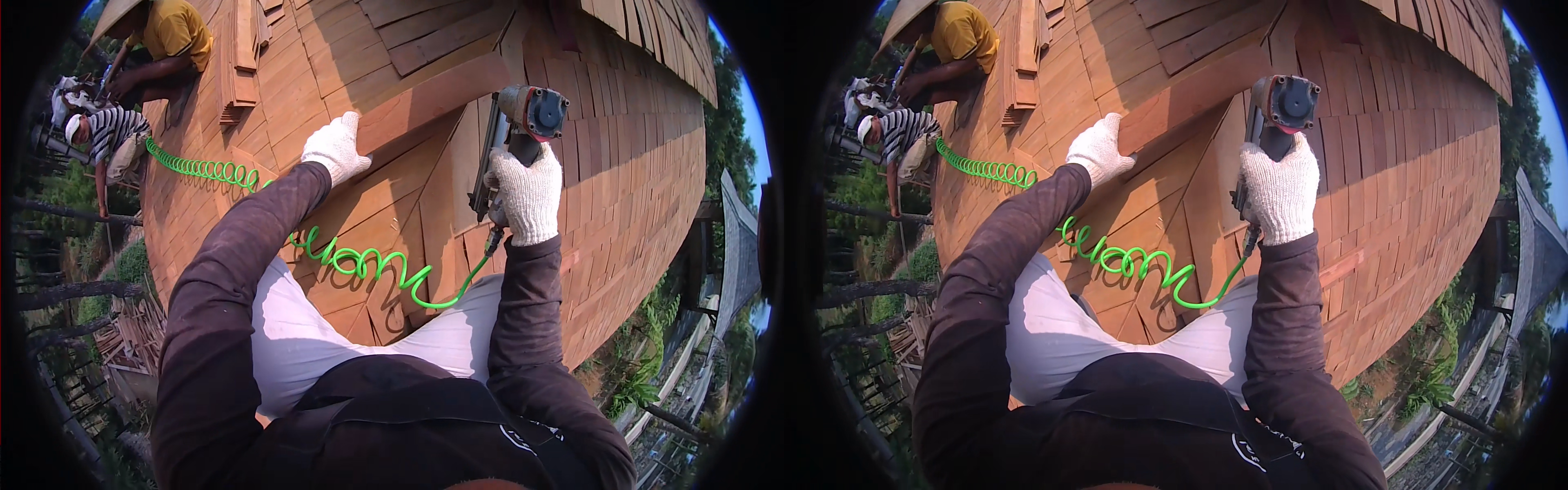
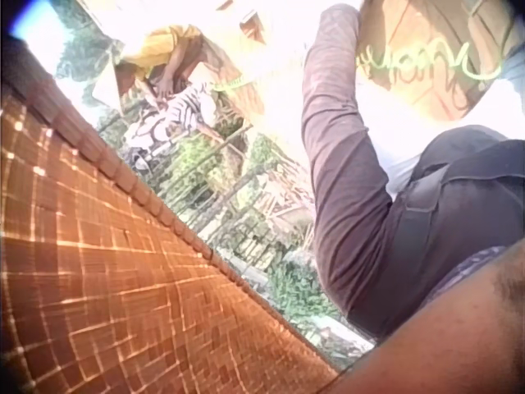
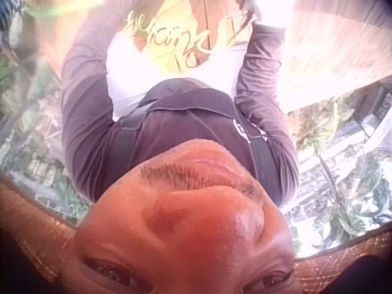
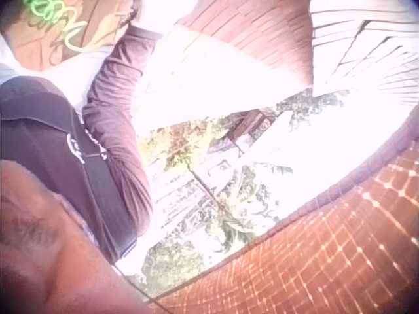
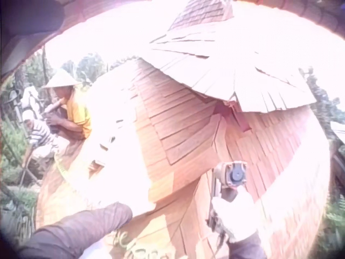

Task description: The person installs wooden shingles and ridge caps on a roof using a pneumatic nail gun and by hand.

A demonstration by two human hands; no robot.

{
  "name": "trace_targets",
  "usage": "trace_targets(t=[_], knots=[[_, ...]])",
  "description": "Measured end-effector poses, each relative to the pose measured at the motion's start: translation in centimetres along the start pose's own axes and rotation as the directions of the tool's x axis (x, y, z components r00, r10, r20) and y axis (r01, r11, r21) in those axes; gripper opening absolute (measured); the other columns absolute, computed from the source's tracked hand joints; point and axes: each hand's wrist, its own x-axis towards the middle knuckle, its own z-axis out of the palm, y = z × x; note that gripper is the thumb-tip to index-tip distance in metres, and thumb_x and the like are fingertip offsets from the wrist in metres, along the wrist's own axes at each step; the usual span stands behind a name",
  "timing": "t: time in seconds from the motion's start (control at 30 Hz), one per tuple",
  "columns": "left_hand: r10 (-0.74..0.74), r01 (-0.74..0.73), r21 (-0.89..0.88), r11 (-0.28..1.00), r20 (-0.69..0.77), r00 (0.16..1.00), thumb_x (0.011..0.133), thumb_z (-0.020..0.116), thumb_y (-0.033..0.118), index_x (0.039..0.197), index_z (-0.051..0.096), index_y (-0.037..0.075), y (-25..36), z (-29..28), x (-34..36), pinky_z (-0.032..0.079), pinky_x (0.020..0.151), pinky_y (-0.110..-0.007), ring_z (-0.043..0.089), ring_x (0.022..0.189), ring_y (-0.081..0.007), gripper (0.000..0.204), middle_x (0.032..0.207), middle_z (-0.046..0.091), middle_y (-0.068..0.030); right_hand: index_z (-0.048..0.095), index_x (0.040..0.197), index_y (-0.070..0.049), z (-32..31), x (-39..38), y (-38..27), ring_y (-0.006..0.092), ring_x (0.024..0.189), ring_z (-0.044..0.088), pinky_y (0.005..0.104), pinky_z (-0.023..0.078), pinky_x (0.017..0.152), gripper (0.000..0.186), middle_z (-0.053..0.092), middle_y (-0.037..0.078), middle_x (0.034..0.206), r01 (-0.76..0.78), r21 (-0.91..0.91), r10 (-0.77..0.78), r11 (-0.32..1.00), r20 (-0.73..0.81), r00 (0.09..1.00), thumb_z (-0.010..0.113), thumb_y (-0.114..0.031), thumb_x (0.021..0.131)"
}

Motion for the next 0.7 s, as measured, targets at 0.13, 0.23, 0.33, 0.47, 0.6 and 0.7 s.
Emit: trace_targets(t=[0.13, 0.23, 0.33, 0.47, 0.6, 0.7], knots=[[0.005, -0.004, 0.026, 1.0, -0.027, 1.0, 0.077, 0.08, 0.039, 0.123, 0.054, 0.007, -0.1, -0.1, -0.4, 0.056, 0.09, -0.05, 0.069, 0.105, -0.0408, 0.062, 0.114, 0.067, -0.0222, 0.063, 0.1, 0.001, 0.4, -0.4, -1.1, 0.0153, 0.06, 0.067, 0.0303, 0.055, 0.056, 0.022, 0.067, 0.006, 0.076, -0.028, 0.083, 0.027, 0.996, 0.017, 1.0, 0.073, -0.011, 0.084], [0.014, -0.014, 0.023, 1.0, -0.028, 1.0, 0.077, 0.08, 0.038, 0.123, 0.054, 0.007, -0.2, 0.3, -0.3, 0.056, 0.091, -0.05, 0.068, 0.106, -0.0407, 0.061, 0.115, 0.067, -0.0218, 0.064, 0.101, 0.001, 0.8, -0.4, -1.2, 0.0165, 0.06, 0.068, 0.0304, 0.055, 0.056, 0.022, 0.068, 0.007, 0.078, 0.003, 0.064, -0.003, 0.998, -0.004, 1.0, 0.073, -0.012, 0.085], [0.013, -0.013, -0.006, 1.0, 0.005, 1.0, 0.077, 0.079, 0.038, 0.124, 0.054, 0.006, -0.2, 0.0, -0.3, 0.055, 0.092, -0.05, 0.068, 0.107, -0.0412, 0.062, 0.117, 0.067, -0.0224, 0.064, 0.101, 0.001, 0.8, -0.3, -0.8, 0.0174, 0.06, 0.069, 0.0307, 0.056, 0.055, 0.023, 0.068, 0.008, 0.078, 0.008, 0.017, -0.008, 1.0, 0.003, 1.0, 0.073, -0.013, 0.085], [0.008, -0.008, -0.016, 1.0, 0.01, 1.0, 0.077, 0.079, 0.037, 0.126, 0.053, 0.006, -0.4, 0.1, -0.4, 0.055, 0.093, -0.05, 0.067, 0.108, -0.0412, 0.064, 0.118, 0.066, -0.0228, 0.065, 0.1, 0.001, 0.8, -0.2, -1.0, 0.0178, 0.059, 0.069, 0.0309, 0.056, 0.055, 0.022, 0.068, 0.008, 0.075, -0.003, -0.06, 0.003, 0.998, 0.006, 1.0, 0.072, -0.013, 0.085], [0.012, -0.012, -0.015, 1.0, 0.017, 1.0, 0.077, 0.079, 0.037, 0.128, 0.053, 0.006, -0.3, 0.0, -0.5, 0.055, 0.093, -0.05, 0.067, 0.11, -0.0411, 0.065, 0.12, 0.066, -0.0231, 0.065, 0.1, 0.001, 0.8, -0.4, -1.5, 0.018, 0.059, 0.069, 0.031, 0.056, 0.056, 0.022, 0.068, 0.008, 0.076, -0.04, -0.084, 0.043, 0.996, 0.027, 0.999, 0.072, -0.013, 0.085], [0.012, -0.012, -0.023, 1.0, 0.016, 1.0, 0.077, 0.079, 0.038, 0.128, 0.053, 0.006, -0.3, -0.1, -0.5, 0.055, 0.094, -0.05, 0.067, 0.11, -0.0412, 0.066, 0.12, 0.065, -0.023, 0.065, 0.101, 0.001, 0.7, -0.4, -1.2, 0.0178, 0.059, 0.069, 0.0311, 0.056, 0.057, 0.022, 0.068, 0.008, 0.076, -0.039, -0.06, 0.041, 0.997, 0.038, 0.998, 0.072, -0.013, 0.085]])
